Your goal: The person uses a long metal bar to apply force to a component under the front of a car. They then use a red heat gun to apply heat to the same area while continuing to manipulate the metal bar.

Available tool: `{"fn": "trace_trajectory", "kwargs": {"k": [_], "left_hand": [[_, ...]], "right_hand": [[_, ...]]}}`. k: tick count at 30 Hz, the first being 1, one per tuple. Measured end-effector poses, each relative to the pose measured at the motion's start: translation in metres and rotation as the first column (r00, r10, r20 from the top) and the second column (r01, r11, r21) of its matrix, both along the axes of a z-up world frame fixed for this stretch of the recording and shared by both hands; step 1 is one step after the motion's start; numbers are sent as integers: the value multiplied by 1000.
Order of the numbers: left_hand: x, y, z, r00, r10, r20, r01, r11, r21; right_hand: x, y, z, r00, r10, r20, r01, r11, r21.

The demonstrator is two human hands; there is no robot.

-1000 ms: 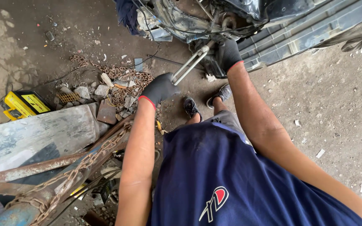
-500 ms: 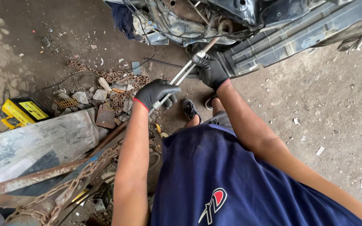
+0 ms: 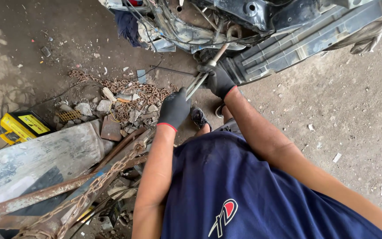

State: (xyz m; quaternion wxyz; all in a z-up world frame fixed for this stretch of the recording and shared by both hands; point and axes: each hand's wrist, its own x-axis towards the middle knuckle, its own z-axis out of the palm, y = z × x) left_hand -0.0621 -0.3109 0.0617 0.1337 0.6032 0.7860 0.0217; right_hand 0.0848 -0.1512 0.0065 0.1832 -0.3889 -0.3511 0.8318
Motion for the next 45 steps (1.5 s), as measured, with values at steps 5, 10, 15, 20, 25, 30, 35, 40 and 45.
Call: {"fn": "trace_trajectory", "kwargs": {"k": [5,10,15,20,25,30,35,40,45], "left_hand": [[-20,29,59,802,240,547,-66,946,-318],[-28,31,68,374,560,739,11,794,-607],[-7,20,76,981,39,188,-22,995,-93],[23,1,49,994,85,-61,-79,992,98],[-1,0,-2,974,221,54,-224,972,74],[-25,20,-9,909,127,396,-116,992,-52],[-16,23,-28,902,196,384,-175,981,-89],[14,-9,16,936,266,230,-314,927,208],[-5,-116,56,925,339,-172,-248,882,401]], "right_hand": [[8,-2,-15,913,-113,-392,-29,940,-339],[12,-9,7,961,-95,-260,21,962,-274],[5,-7,38,978,-82,193,86,996,-14],[3,-5,46,947,-79,310,63,996,62],[23,-8,37,790,-85,607,-359,738,571],[22,-25,111,734,-324,597,-643,-47,764],[-3,-19,90,853,-79,517,-460,-584,669],[-26,-8,69,725,-177,666,-644,-517,564],[-29,3,51,760,-235,606,-617,-555,558]]}}
